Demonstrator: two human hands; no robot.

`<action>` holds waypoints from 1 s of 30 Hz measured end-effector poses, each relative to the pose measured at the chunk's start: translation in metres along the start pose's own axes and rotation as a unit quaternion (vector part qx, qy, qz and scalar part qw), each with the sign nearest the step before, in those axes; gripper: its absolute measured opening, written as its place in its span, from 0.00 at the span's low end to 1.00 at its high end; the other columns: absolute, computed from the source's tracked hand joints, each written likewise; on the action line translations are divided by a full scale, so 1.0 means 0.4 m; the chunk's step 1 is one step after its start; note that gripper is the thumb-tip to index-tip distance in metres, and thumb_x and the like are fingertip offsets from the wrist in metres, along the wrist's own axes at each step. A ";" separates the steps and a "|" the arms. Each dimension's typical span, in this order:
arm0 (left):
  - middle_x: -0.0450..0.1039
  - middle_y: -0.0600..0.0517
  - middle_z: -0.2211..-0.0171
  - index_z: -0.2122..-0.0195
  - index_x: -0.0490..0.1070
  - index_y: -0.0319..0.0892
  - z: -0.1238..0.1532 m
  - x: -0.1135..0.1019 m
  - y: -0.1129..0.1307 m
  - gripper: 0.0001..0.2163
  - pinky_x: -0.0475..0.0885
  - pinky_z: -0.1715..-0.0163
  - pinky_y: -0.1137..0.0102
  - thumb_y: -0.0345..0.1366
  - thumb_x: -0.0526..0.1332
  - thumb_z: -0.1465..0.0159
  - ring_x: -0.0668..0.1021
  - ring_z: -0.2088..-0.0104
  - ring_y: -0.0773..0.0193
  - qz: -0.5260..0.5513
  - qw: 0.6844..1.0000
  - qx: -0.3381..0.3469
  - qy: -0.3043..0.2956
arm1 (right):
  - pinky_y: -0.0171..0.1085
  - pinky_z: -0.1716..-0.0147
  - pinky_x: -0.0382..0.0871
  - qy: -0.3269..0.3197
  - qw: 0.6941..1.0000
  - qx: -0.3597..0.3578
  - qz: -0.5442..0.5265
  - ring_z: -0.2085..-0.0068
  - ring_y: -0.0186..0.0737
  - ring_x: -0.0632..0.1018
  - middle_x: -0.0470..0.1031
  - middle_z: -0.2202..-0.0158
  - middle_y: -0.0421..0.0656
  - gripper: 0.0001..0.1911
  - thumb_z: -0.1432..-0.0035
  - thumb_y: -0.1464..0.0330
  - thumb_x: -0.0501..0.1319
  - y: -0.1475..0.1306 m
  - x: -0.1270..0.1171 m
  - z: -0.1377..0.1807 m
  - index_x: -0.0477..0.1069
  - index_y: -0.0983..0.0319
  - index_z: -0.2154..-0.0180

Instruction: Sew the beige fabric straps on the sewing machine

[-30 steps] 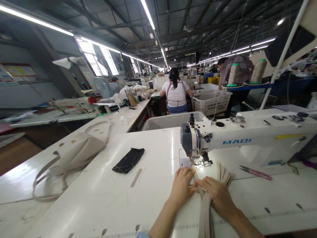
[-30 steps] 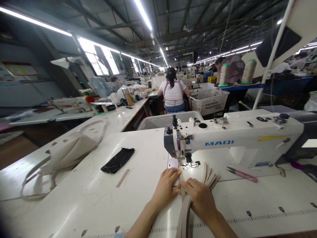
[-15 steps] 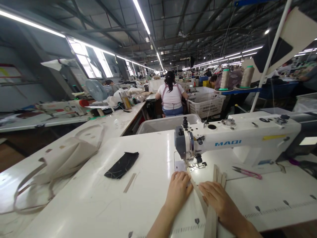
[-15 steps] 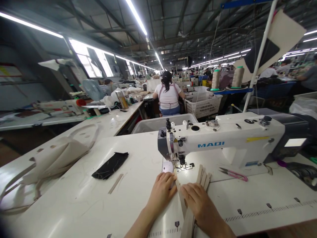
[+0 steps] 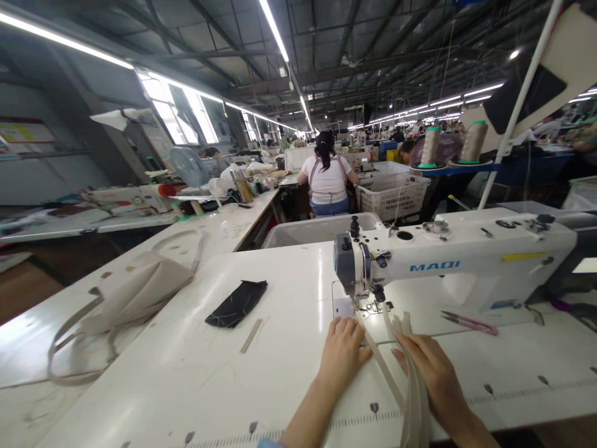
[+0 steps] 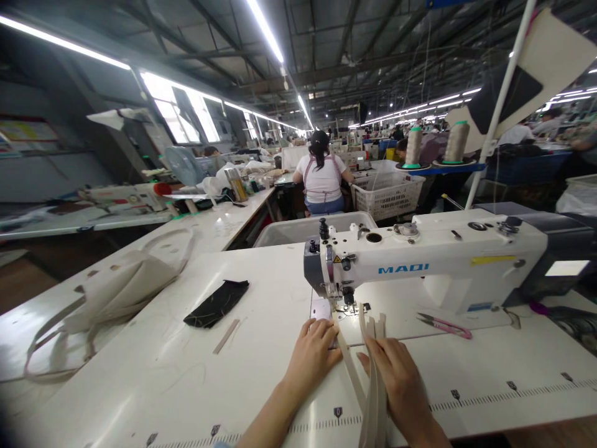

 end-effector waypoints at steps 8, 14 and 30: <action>0.70 0.49 0.57 0.58 0.66 0.43 -0.002 -0.003 0.001 0.09 0.63 0.48 0.56 0.34 0.60 0.40 0.71 0.54 0.56 0.001 1.000 -0.002 -0.007 | 0.45 0.57 0.68 -0.020 1.000 -0.010 -0.001 0.56 0.45 0.73 0.72 0.59 0.48 0.19 0.38 0.70 0.55 -0.003 -0.011 0.005 0.63 0.61 0.45; 0.69 0.48 0.56 0.56 0.66 0.43 -0.003 -0.009 -0.004 0.11 0.63 0.49 0.56 0.33 0.60 0.41 0.71 0.53 0.56 0.010 1.000 -0.010 -0.005 | 0.42 0.57 0.70 -0.027 0.999 0.005 -0.024 0.54 0.43 0.72 0.70 0.58 0.48 0.19 0.37 0.73 0.51 0.003 0.006 0.006 0.62 0.61 0.45; 0.69 0.50 0.55 0.55 0.66 0.44 0.003 -0.009 -0.022 0.13 0.66 0.50 0.57 0.30 0.60 0.42 0.70 0.52 0.56 0.031 0.999 -0.025 -0.008 | 0.45 0.53 0.69 -0.008 0.999 -0.051 0.005 0.52 0.44 0.72 0.72 0.54 0.49 0.20 0.35 0.73 0.44 0.008 0.014 0.016 0.62 0.64 0.44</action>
Point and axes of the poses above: each hand's wrist, its own z-axis away from the middle knuckle, its own x-axis out of the palm, y = z × x, the point moved 6 cm from there along -z, towards the middle knuckle
